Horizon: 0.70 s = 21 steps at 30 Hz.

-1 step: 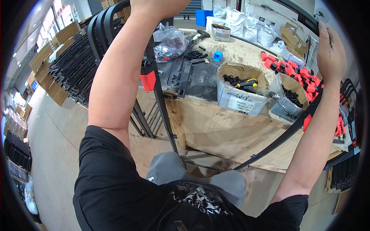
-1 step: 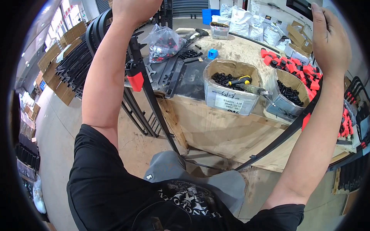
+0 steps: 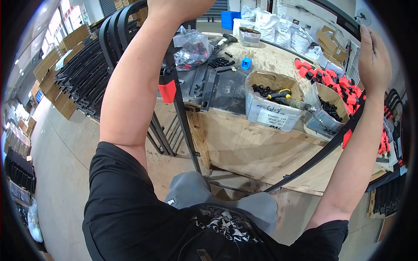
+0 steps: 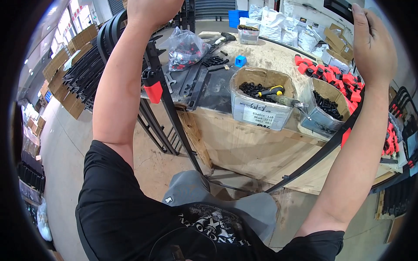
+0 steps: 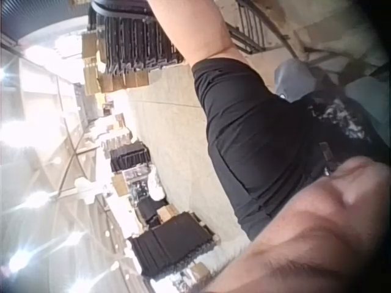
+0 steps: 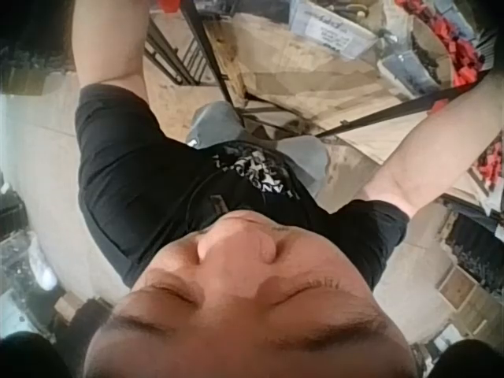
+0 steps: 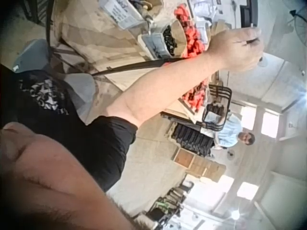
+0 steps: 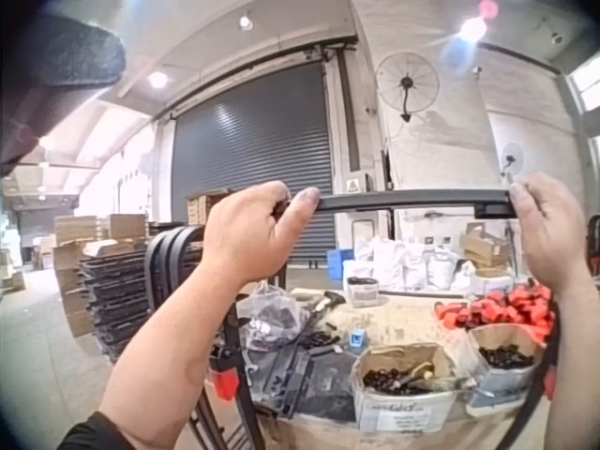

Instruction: Assembling black metal frames by attaching red plastic components and securing them with screws and nuts using hand tools.

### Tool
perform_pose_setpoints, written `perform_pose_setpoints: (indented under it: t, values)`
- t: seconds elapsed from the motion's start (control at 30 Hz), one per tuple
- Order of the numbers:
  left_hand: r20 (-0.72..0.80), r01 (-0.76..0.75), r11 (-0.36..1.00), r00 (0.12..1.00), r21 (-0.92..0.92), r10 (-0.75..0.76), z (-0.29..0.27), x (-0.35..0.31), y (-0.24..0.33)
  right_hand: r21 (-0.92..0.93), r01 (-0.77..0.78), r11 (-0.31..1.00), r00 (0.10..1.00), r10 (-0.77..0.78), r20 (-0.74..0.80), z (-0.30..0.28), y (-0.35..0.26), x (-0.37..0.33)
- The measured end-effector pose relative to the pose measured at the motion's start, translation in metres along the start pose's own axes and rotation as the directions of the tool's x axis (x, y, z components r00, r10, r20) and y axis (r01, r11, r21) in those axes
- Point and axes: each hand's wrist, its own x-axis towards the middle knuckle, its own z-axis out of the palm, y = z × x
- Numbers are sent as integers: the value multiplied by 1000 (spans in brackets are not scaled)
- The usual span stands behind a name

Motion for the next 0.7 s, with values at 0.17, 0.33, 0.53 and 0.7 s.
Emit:
perform_pose_setpoints:
  t: [0.17, 0.33, 0.53, 0.7]
  values:
    - [18, 23, 1000, 1000, 12, -23, -2, 0, 0, 1, 14, 1000, 1000, -14, 0, 2, 0, 0]
    - [-5, 0, 1000, 1000, 20, 0, -1, 1, 0, -4, 13, 1000, 1000, -13, -20, 2, 0, 0]
    - [3, 14, 1000, 1000, 3, -14, -1, 1, 1, -7, 19, 1000, 999, -19, -48, 3, -1, -1]
    - [20, 31, 1000, 999, -2, -31, 0, 0, 3, -14, 24, 1000, 997, -25, -67, 3, -1, -2]
